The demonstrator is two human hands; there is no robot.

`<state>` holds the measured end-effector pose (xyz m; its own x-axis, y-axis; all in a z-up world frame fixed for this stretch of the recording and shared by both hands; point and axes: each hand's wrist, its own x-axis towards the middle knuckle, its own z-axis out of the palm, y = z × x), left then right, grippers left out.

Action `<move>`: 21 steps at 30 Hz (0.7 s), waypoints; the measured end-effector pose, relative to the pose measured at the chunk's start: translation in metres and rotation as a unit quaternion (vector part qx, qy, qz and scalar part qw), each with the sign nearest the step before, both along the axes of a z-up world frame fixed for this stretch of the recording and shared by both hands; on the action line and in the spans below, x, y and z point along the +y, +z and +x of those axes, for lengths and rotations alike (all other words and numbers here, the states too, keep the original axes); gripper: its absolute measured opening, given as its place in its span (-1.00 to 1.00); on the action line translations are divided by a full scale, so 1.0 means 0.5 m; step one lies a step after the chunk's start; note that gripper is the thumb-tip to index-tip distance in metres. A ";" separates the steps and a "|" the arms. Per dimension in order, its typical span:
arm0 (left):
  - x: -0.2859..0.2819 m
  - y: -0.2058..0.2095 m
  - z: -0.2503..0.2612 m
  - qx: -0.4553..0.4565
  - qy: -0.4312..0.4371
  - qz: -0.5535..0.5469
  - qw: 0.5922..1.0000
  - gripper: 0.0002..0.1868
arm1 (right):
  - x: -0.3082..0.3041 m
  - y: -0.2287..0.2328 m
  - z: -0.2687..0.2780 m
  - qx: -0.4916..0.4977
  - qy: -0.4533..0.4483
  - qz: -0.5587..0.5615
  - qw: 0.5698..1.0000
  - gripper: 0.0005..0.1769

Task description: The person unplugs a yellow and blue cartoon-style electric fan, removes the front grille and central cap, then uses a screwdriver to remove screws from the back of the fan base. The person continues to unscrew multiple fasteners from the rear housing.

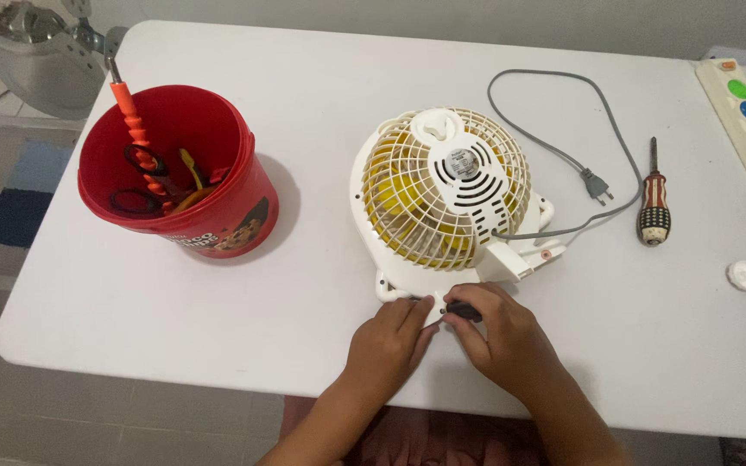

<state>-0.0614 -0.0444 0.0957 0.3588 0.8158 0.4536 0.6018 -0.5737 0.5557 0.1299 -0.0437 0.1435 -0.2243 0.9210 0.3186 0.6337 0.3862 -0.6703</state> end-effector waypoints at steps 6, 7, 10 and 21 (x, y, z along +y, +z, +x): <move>0.000 -0.002 0.001 0.006 -0.001 -0.012 1.000 -0.52 | 0.011 0.036 -0.004 -0.069 0.036 0.012 0.997 -0.48; 0.000 -0.002 0.000 0.006 -0.004 -0.018 1.000 -0.51 | 0.015 0.043 -0.003 -0.086 0.033 0.021 0.996 -0.48; 0.000 -0.003 0.001 0.008 -0.005 -0.023 1.000 -0.51 | 0.024 0.062 0.002 -0.097 0.049 0.035 0.993 -0.53; 0.000 -0.001 -0.002 -0.007 -0.008 -0.018 1.000 -0.51 | 0.048 0.115 0.017 -0.199 0.076 0.025 0.977 -0.68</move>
<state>-0.0623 -0.0443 0.0954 0.3661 0.8255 0.4297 0.5845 -0.5632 0.5840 0.1381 -0.0199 0.2009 -0.4726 0.8532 0.2208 0.7734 0.5216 -0.3601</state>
